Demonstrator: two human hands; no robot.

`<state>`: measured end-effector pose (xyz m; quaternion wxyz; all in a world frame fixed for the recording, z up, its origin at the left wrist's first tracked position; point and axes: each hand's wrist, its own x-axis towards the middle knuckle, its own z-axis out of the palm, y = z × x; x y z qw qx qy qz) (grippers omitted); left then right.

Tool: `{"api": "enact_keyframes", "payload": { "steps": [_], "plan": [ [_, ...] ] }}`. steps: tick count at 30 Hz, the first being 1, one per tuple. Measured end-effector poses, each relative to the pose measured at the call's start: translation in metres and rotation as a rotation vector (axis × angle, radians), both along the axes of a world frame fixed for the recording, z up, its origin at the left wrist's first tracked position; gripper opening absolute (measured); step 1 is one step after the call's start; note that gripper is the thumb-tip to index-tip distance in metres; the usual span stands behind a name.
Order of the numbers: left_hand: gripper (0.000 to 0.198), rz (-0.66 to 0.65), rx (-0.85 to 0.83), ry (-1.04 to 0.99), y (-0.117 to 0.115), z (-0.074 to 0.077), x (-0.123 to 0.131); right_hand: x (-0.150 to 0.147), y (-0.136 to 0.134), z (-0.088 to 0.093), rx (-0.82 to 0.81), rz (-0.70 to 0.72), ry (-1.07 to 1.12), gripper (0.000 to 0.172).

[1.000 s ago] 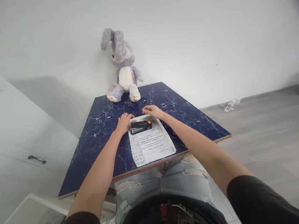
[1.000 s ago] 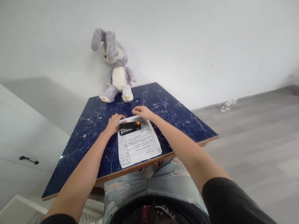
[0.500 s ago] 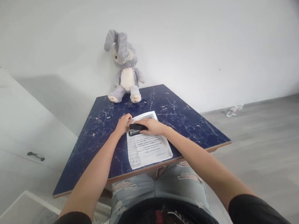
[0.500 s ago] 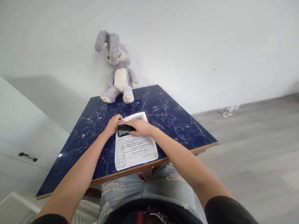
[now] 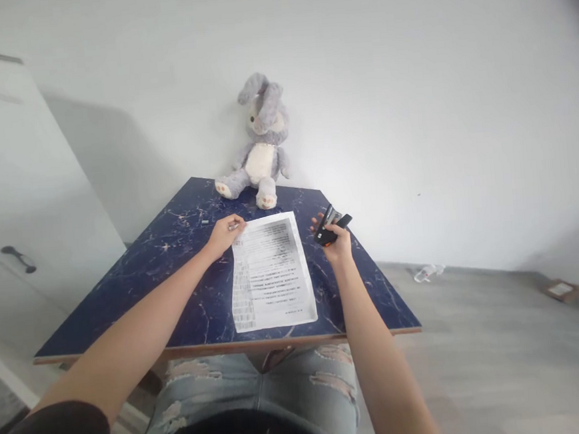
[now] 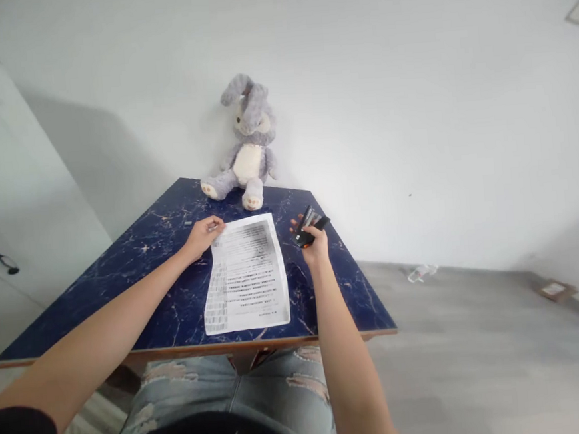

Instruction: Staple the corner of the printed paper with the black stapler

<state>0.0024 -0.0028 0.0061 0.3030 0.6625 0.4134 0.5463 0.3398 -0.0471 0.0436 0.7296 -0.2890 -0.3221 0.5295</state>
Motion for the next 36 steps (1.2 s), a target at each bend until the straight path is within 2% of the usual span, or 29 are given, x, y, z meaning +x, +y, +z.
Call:
{"api": "enact_keyframes", "payload": {
  "steps": [3,5,9,11,14,16,21,25,27,29,33,36],
  "plan": [
    [0.041,0.037,0.015,-0.071,0.000,0.000,-0.002,0.003,0.002,-0.002,-0.115,-0.022,-0.095,0.028],
    [0.040,0.042,0.028,-0.087,-0.001,0.001,-0.003,0.000,0.004,-0.005,-0.160,0.023,-0.125,0.027],
    [0.039,0.018,0.043,-0.092,-0.004,0.005,-0.002,-0.005,0.005,-0.008,-0.203,0.061,-0.283,0.038],
    [0.040,0.020,0.046,-0.103,-0.006,0.007,-0.001,-0.004,0.004,-0.008,-0.224,0.052,-0.377,0.049],
    [0.040,0.025,0.048,-0.124,-0.007,0.009,0.001,-0.002,0.001,-0.007,-0.178,0.053,-0.522,0.067],
    [0.040,0.022,0.040,-0.132,-0.007,0.009,0.001,-0.002,-0.002,-0.007,-0.121,0.063,-0.654,0.072],
    [0.037,-0.038,0.005,-0.125,-0.008,0.008,0.002,-0.006,-0.004,-0.008,0.018,0.097,-0.973,0.066],
    [0.036,-0.063,0.005,-0.151,-0.010,0.010,0.003,-0.005,-0.002,-0.009,0.086,-0.078,-1.158,0.065],
    [0.037,-0.054,0.009,-0.161,-0.011,0.011,0.002,-0.004,-0.003,-0.008,0.094,-0.111,-1.207,0.065],
    [0.037,-0.037,0.015,-0.164,-0.010,0.011,0.002,-0.004,-0.005,-0.006,0.102,-0.059,-1.253,0.064],
    [0.035,-0.003,0.038,-0.190,-0.006,0.008,-0.001,-0.004,-0.008,-0.004,0.174,0.141,-1.326,0.058],
    [0.029,0.032,0.054,-0.204,0.000,0.004,-0.003,-0.002,-0.007,-0.006,0.198,0.186,-1.311,0.053]
  ]
}}
